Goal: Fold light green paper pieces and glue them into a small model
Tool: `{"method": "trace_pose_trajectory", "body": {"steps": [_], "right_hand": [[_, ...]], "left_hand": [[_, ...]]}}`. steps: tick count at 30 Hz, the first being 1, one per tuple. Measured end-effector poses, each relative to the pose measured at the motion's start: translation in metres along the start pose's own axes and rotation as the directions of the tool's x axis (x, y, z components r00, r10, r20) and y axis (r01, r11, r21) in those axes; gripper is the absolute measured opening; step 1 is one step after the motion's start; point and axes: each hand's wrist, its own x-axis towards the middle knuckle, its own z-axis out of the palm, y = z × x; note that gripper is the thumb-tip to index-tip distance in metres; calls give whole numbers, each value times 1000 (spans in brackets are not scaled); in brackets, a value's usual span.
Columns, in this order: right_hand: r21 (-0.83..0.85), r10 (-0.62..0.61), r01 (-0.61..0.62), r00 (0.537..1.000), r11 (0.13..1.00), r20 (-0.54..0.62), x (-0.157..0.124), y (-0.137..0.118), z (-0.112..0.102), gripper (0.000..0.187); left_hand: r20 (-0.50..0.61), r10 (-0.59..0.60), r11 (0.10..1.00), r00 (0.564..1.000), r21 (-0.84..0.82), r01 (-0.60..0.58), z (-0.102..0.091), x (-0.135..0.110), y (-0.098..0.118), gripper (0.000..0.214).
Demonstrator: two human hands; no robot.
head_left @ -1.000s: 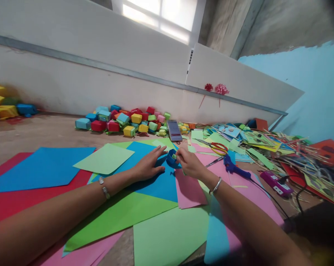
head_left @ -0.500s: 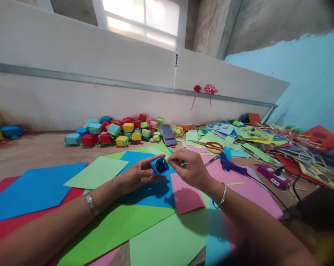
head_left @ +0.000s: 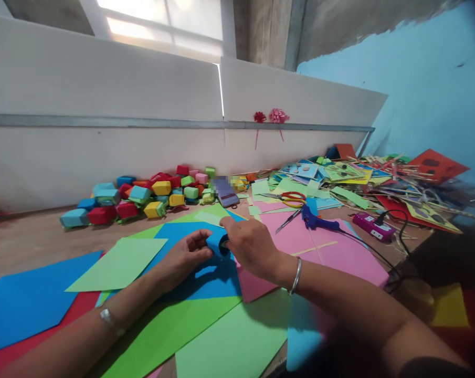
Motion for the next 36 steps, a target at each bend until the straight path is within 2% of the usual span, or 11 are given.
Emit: {"method": "trace_pose_trajectory", "body": {"steps": [4,7,10,15,21,27,31,36], "right_hand": [[-24,-53,50,990,998,-129,-2,-1,6,17],[-26,-125,122,961,992,-247,-3,1,13,19],[-54,-170,161,938,985,-303,-3,5,18,22],[-124,-166,136,946,983,-279,-2,7,24,14],[-121,-126,94,947,988,-296,-2,7,29,18],[-112,-52,20,955,994,-291,-1,7,29,15],[-125,-90,60,963,990,-255,-2,8,33,16],[-157,-108,57,935,986,-339,-2,8,38,17]], "left_hand": [[-18,-35,997,999,-71,33,7,-2,-1,44],[-48,-72,991,996,-114,66,12,-4,-4,39],[-75,-117,983,990,-153,105,17,-6,-7,35],[-161,-139,971,977,-214,103,23,-9,-10,28],[-198,-169,972,966,-195,131,31,-16,-7,21],[-244,-230,967,942,-162,194,40,-22,-1,23],[-223,-200,977,954,-122,176,39,-23,-4,33],[-100,-147,980,984,-152,131,35,-22,-9,46]]}}
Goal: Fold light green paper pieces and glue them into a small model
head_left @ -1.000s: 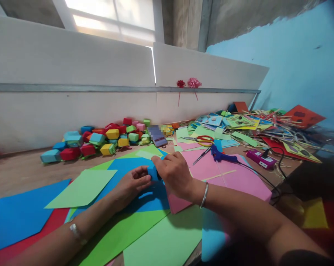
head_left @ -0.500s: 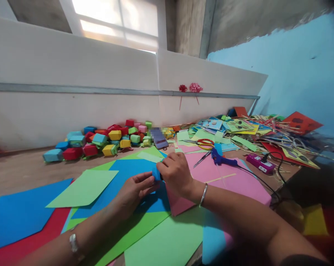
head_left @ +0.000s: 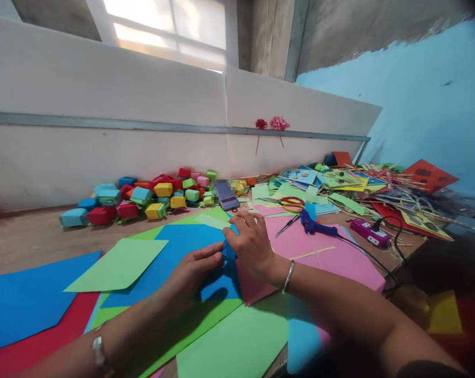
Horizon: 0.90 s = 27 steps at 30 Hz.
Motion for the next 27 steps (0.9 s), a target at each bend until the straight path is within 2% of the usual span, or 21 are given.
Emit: {"method": "trace_pose_trajectory", "body": {"steps": [6,10,17,22,27], "right_hand": [[-38,-32,28,992,999,-118,1,-1,1,20],[-47,-43,36,988,998,-151,0,-1,0,16],[-74,-30,17,981,997,-189,0,-3,0,14],[-72,-42,29,981,997,-188,0,-4,-3,15],[-36,-85,81,985,996,-149,3,-5,-9,14]], "left_hand": [[-32,-51,997,998,-63,49,1,-1,1,57],[-14,-43,999,999,-28,43,0,-2,0,63],[16,84,996,996,24,-84,0,-3,-2,57],[-11,64,993,998,104,-62,2,-8,2,62],[12,221,938,975,272,-216,5,-6,8,54]]}}
